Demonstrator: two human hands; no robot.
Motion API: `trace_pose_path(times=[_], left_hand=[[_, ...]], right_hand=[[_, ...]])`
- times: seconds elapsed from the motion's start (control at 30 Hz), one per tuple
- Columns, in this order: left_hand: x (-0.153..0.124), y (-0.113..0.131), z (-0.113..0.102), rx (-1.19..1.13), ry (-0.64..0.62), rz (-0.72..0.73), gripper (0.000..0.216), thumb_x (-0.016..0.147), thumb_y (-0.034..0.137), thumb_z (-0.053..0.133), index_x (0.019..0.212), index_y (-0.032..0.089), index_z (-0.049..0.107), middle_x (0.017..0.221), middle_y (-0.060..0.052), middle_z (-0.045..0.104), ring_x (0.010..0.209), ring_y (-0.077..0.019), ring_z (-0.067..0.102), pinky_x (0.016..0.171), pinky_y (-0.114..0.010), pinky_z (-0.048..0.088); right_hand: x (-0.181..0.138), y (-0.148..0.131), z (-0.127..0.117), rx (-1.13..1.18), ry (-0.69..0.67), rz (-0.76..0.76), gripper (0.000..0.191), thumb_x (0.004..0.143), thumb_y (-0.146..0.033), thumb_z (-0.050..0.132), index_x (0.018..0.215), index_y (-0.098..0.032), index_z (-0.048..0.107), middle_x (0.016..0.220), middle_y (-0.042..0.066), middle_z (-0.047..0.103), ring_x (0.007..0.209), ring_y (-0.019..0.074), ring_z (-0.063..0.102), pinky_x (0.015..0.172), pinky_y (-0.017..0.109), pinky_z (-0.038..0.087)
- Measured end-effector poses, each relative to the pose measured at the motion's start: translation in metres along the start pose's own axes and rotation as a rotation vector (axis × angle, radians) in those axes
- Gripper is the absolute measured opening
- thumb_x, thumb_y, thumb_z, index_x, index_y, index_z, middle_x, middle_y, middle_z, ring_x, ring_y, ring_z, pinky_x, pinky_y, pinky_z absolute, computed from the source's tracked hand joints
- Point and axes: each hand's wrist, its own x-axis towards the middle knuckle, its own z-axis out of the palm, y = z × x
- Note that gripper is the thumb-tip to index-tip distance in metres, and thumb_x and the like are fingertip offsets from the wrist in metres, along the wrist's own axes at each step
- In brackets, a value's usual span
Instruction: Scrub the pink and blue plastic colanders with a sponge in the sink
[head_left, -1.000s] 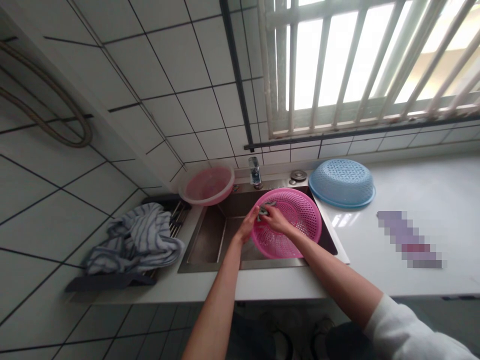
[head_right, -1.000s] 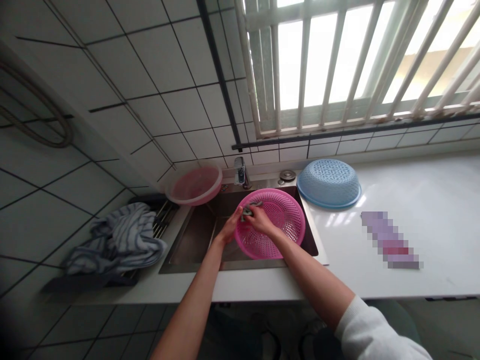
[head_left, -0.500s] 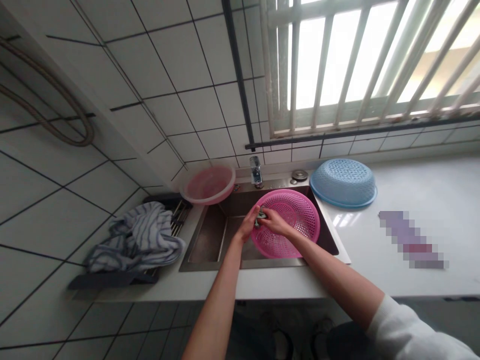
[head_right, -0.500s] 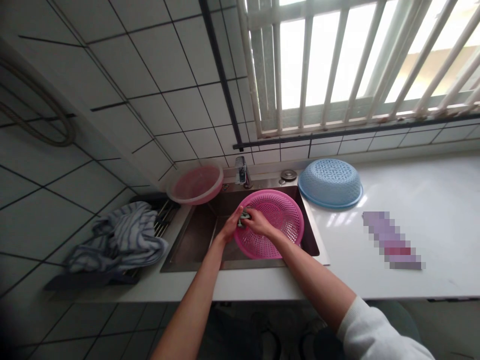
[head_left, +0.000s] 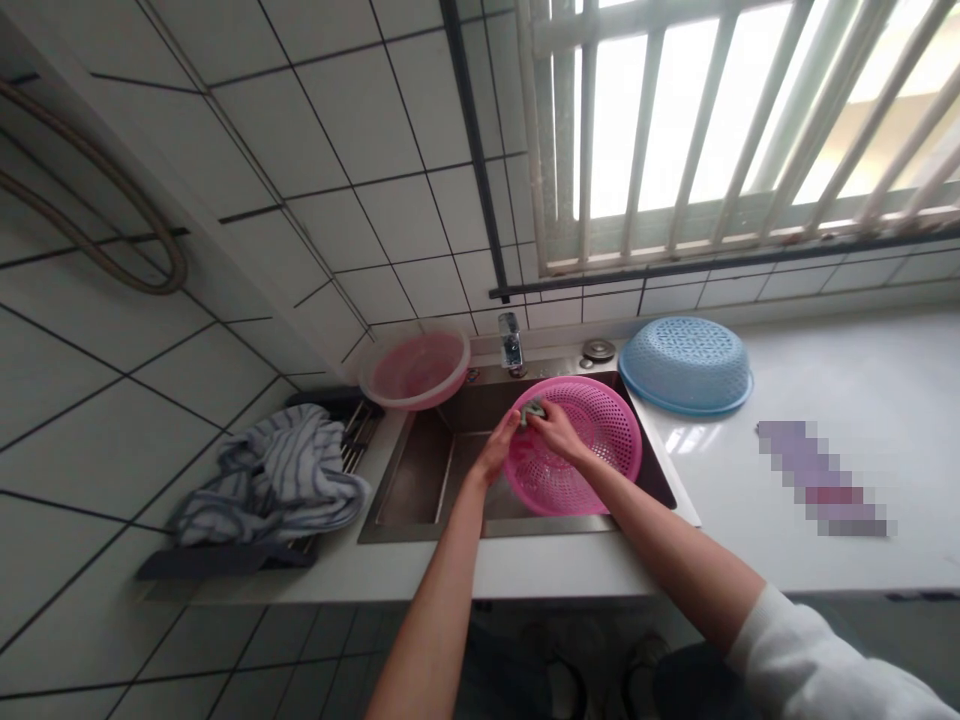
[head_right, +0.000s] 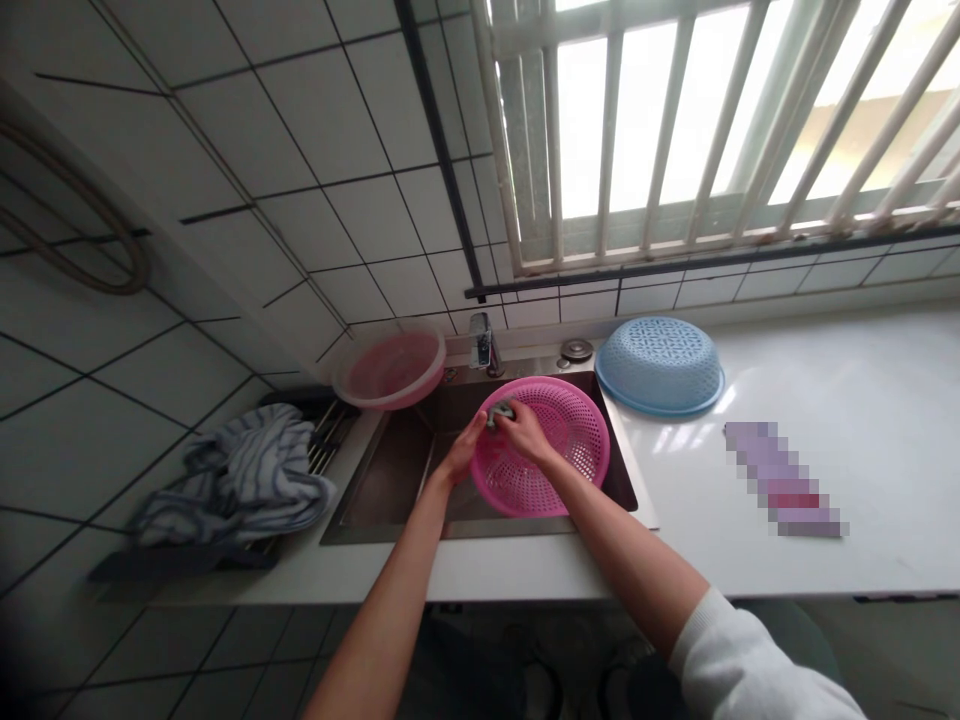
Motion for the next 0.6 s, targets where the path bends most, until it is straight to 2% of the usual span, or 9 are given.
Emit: trace_pose_path(times=[0.07, 0.1, 0.17, 0.23, 0.3, 0.37, 0.43, 0.53, 0.6], left_hand=[[-0.001, 0.002, 0.003, -0.018, -0.032, 0.006, 0.06, 0.084, 0.063, 0.074, 0.129, 0.023, 0.07, 0.136, -0.01, 0.07, 0.134, -0.0299, 0.058, 0.119, -0.044, 0.037], [-0.002, 0.004, 0.004, -0.019, -0.044, 0.012, 0.058, 0.084, 0.06, 0.077, 0.127, 0.022, 0.07, 0.131, -0.01, 0.071, 0.129, -0.0287, 0.061, 0.116, -0.043, 0.04], [-0.004, 0.007, 0.003, -0.024, -0.05, 0.015, 0.054, 0.082, 0.057, 0.079, 0.121, 0.02, 0.07, 0.118, -0.008, 0.074, 0.113, -0.0253, 0.066, 0.107, -0.04, 0.046], [-0.006, 0.008, 0.0, -0.042, -0.038, 0.003, 0.052, 0.082, 0.057, 0.079, 0.118, 0.02, 0.068, 0.107, -0.006, 0.073, 0.1, -0.0217, 0.068, 0.098, -0.036, 0.049], [-0.007, 0.009, -0.002, -0.05, -0.021, -0.006, 0.052, 0.082, 0.057, 0.079, 0.119, 0.022, 0.067, 0.104, -0.005, 0.074, 0.099, -0.0217, 0.068, 0.096, -0.036, 0.05], [-0.006, 0.008, -0.002, -0.04, -0.004, -0.002, 0.052, 0.081, 0.057, 0.08, 0.119, 0.023, 0.07, 0.108, -0.006, 0.075, 0.107, -0.0247, 0.068, 0.1, -0.038, 0.049], [-0.004, 0.008, 0.001, -0.041, -0.016, 0.007, 0.053, 0.081, 0.057, 0.08, 0.12, 0.022, 0.072, 0.114, -0.008, 0.076, 0.116, -0.028, 0.066, 0.105, -0.041, 0.047], [-0.002, 0.007, 0.005, -0.077, -0.085, 0.017, 0.059, 0.081, 0.057, 0.08, 0.127, 0.021, 0.071, 0.124, -0.01, 0.075, 0.125, -0.0303, 0.064, 0.111, -0.044, 0.044], [-0.001, 0.007, 0.005, -0.078, -0.093, 0.023, 0.061, 0.082, 0.059, 0.079, 0.13, 0.021, 0.07, 0.126, -0.011, 0.074, 0.126, -0.0307, 0.064, 0.112, -0.045, 0.043]], right_hand=[[0.006, 0.001, -0.01, -0.007, 0.138, 0.014, 0.024, 0.084, -0.042, 0.059, 0.089, -0.019, 0.059, 0.088, 0.004, 0.065, 0.077, 0.0179, 0.057, 0.071, 0.028, 0.046], [0.008, 0.002, -0.012, -0.018, 0.135, 0.02, 0.023, 0.084, -0.042, 0.059, 0.088, -0.019, 0.059, 0.087, 0.004, 0.065, 0.076, 0.0178, 0.057, 0.071, 0.028, 0.046], [0.007, 0.005, -0.012, -0.052, 0.0, 0.011, 0.02, 0.084, -0.039, 0.059, 0.085, -0.019, 0.059, 0.085, 0.003, 0.065, 0.074, 0.0173, 0.056, 0.069, 0.028, 0.045], [0.001, 0.008, -0.004, -0.08, -0.209, -0.022, 0.016, 0.083, -0.034, 0.059, 0.085, -0.018, 0.061, 0.083, 0.003, 0.067, 0.073, 0.0171, 0.057, 0.069, 0.028, 0.045], [-0.005, 0.011, 0.005, -0.104, -0.397, -0.039, 0.012, 0.082, -0.028, 0.061, 0.086, -0.017, 0.064, 0.081, 0.003, 0.068, 0.072, 0.0166, 0.058, 0.069, 0.027, 0.044], [-0.007, 0.012, 0.009, -0.113, -0.469, -0.038, 0.01, 0.081, -0.026, 0.061, 0.085, -0.017, 0.064, 0.079, 0.003, 0.068, 0.07, 0.0161, 0.057, 0.067, 0.027, 0.044], [-0.003, 0.012, 0.006, -0.095, -0.346, -0.039, 0.012, 0.083, -0.029, 0.061, 0.084, -0.017, 0.063, 0.08, 0.003, 0.068, 0.07, 0.0162, 0.057, 0.067, 0.026, 0.044], [0.004, 0.01, -0.001, -0.076, -0.029, -0.041, 0.018, 0.085, -0.035, 0.06, 0.087, -0.017, 0.062, 0.087, 0.005, 0.068, 0.076, 0.0178, 0.058, 0.068, 0.027, 0.045], [0.003, 0.009, -0.002, -0.079, -0.03, -0.039, 0.019, 0.085, -0.035, 0.061, 0.089, -0.017, 0.062, 0.088, 0.005, 0.069, 0.076, 0.0179, 0.059, 0.069, 0.027, 0.045]])
